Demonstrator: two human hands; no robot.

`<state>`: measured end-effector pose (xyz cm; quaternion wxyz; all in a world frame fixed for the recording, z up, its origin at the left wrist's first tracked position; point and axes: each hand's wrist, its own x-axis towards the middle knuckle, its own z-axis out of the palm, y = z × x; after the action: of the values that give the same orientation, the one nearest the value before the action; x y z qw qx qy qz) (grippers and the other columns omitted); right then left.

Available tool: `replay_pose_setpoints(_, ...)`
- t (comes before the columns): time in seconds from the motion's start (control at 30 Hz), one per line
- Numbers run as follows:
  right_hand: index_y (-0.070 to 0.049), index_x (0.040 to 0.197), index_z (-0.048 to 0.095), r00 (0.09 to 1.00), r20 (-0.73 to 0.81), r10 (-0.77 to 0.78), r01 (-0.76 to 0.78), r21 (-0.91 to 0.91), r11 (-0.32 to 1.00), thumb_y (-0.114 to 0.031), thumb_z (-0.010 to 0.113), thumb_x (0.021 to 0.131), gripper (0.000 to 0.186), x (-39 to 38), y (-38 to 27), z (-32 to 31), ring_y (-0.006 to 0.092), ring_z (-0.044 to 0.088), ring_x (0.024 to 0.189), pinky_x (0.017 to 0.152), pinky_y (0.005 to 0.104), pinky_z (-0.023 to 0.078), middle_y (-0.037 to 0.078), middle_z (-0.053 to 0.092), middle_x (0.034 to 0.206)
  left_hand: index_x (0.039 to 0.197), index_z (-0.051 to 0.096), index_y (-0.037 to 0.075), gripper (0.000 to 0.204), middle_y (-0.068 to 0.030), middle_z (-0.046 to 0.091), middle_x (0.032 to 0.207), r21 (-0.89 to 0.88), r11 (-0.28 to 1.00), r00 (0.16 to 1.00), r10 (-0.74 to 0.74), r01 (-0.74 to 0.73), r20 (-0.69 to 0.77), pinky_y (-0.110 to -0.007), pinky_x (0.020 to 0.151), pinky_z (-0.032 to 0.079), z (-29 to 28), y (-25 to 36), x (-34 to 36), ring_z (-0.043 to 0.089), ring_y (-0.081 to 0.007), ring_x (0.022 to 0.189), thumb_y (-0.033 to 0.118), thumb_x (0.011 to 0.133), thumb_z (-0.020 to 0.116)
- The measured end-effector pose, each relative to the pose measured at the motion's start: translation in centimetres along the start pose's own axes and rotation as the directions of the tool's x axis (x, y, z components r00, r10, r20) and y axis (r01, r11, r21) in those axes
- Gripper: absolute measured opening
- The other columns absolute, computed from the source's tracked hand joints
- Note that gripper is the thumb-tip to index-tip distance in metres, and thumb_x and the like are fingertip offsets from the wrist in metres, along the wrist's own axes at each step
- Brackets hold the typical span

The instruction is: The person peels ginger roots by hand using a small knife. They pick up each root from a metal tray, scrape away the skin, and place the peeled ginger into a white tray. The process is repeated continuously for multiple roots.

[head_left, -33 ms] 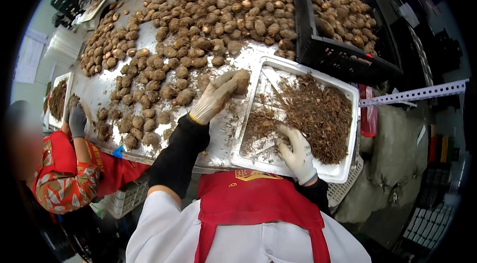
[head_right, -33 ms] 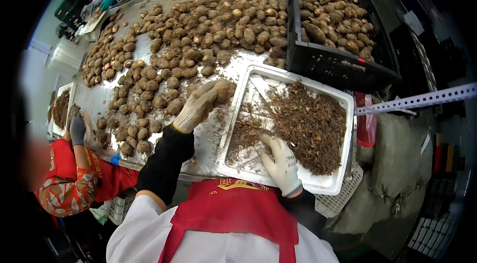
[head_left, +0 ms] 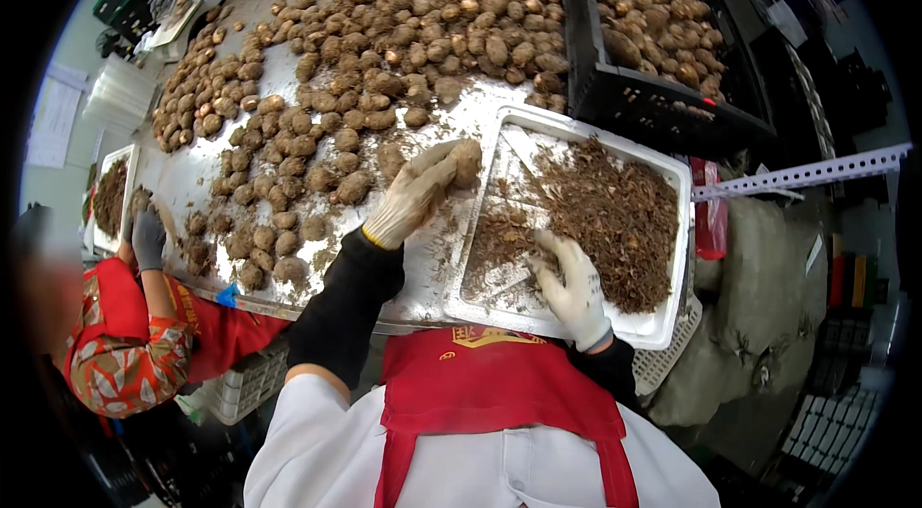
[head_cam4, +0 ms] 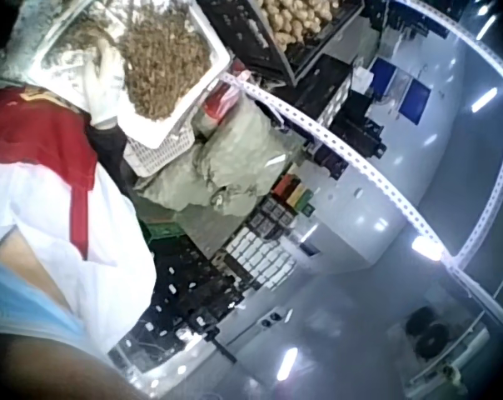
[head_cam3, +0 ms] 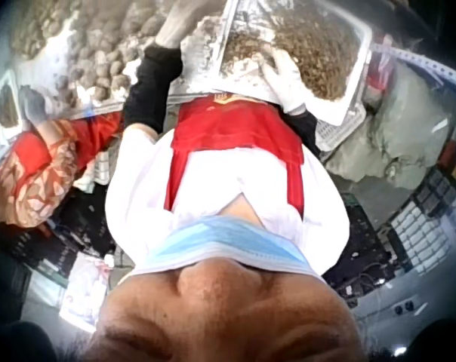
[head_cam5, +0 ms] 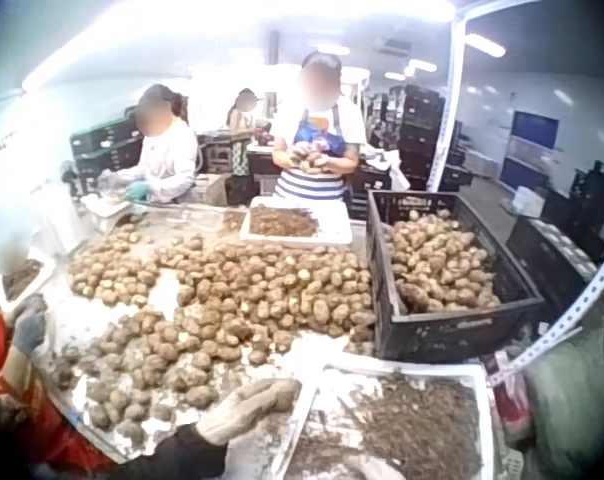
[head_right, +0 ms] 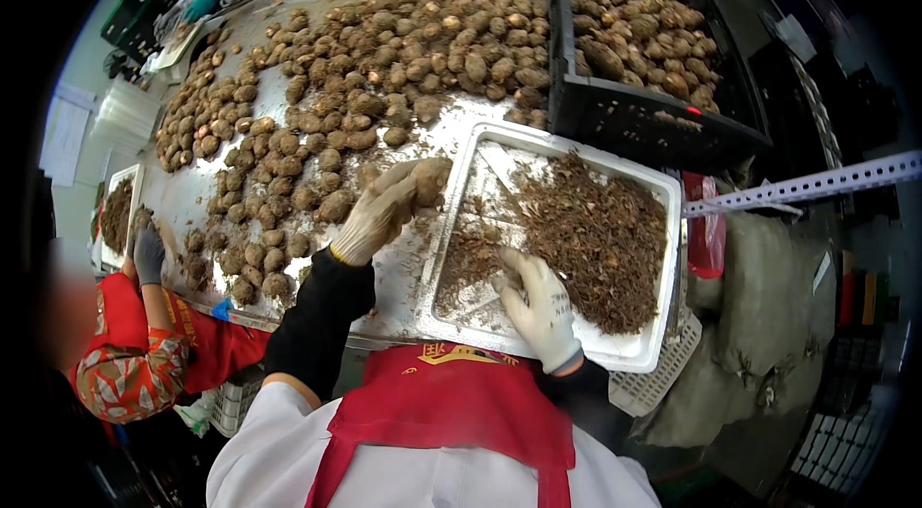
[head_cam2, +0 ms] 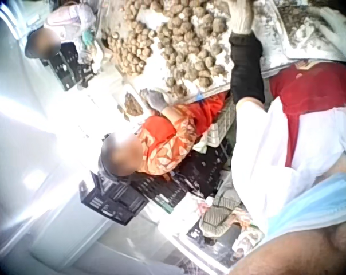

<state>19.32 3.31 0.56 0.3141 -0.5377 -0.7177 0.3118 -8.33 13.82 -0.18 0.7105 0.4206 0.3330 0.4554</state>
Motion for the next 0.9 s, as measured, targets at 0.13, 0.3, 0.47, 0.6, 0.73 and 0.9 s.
replay_pose_setpoints(0.13,0.004,0.135,0.056,0.996,-0.091,0.0,0.01,0.111,0.994,-0.013,0.069,0.09,0.049,3.0,-2.1,-1.3,0.0304,0.069,0.107,0.092,0.0382,0.054,0.021,0.064,0.118,0.144,0.048,-0.004,0.052,-0.0134,0.063,0.128,-0.193,0.98,0.995,-0.035,0.053,0.092,-0.029,0.091,0.054,4.2,-0.6,-2.6,0.064,-0.0173,0.111,0.031,0.106,0.053)
replay_pose_setpoints(0.3,0.0,0.136,0.059,0.987,-0.079,-0.143,0.157,0.224,0.962,-0.029,0.07,0.089,0.056,4.8,-2.4,-1.5,0.0359,0.063,0.116,0.101,0.0414,0.049,0.022,0.063,0.125,0.145,0.048,-0.003,0.054,-0.0134,0.062,0.133,-0.135,0.985,0.983,-0.087,0.109,0.159,-0.033,0.101,0.05,7.7,-0.8,-4.4,0.062,-0.019,0.117,0.031,0.104,0.057)
replay_pose_setpoints(0.47,0.0,0.12,0.071,0.988,-0.143,-0.051,0.105,0.404,0.909,-0.009,0.068,0.09,0.032,3.2,-2.0,-0.1,0.0297,0.068,0.105,0.093,0.0355,0.054,0.017,0.068,0.115,0.142,0.05,0.0,0.046,-0.0109,0.064,0.127,-0.064,0.981,0.983,-0.182,0.181,-0.019,-0.032,0.095,0.054,8.6,-2.1,-6.1,0.063,-0.0181,0.114,0.025,0.104,0.056)
replay_pose_setpoints(0.6,-0.002,0.109,0.073,0.976,-0.217,-0.031,0.113,0.375,0.92,-0.002,0.067,0.089,0.021,2.2,-1.7,0.1,0.0297,0.07,0.098,0.086,0.0355,0.055,0.015,0.07,0.107,0.142,0.051,0.0,0.045,-0.0089,0.065,0.121,-0.022,0.978,0.977,-0.206,0.205,-0.062,-0.03,0.087,0.055,9.6,-2.4,-6.3,0.064,-0.0154,0.107,0.026,0.104,0.055)
replay_pose_setpoints(0.73,-0.002,0.1,0.07,0.964,-0.261,-0.057,0.136,0.298,0.945,-0.002,0.066,0.087,0.013,1.7,-0.7,-0.2,0.0327,0.069,0.092,0.08,0.0378,0.055,0.015,0.069,0.1,0.141,0.052,-0.002,0.046,-0.0088,0.066,0.116,-0.2,0.955,0.973,-0.229,0.218,-0.033,-0.028,0.082,0.055,10.7,-3.4,-6.7,0.064,-0.0148,0.102,0.027,0.105,0.054)
replay_pose_setpoints(0.9,0.001,0.1,0.068,0.965,-0.258,0.038,0.029,0.248,0.968,-0.007,0.062,0.094,0.011,0.9,1.4,0.6,0.0271,0.068,0.087,0.077,0.036,0.052,0.015,0.068,0.093,0.135,0.054,-0.005,0.042,-0.0097,0.066,0.107,-0.434,0.858,0.949,-0.314,0.273,-0.024,-0.029,0.075,0.054,10.6,-6.1,-6.6,0.063,-0.0162,0.087,0.026,0.106,0.049)
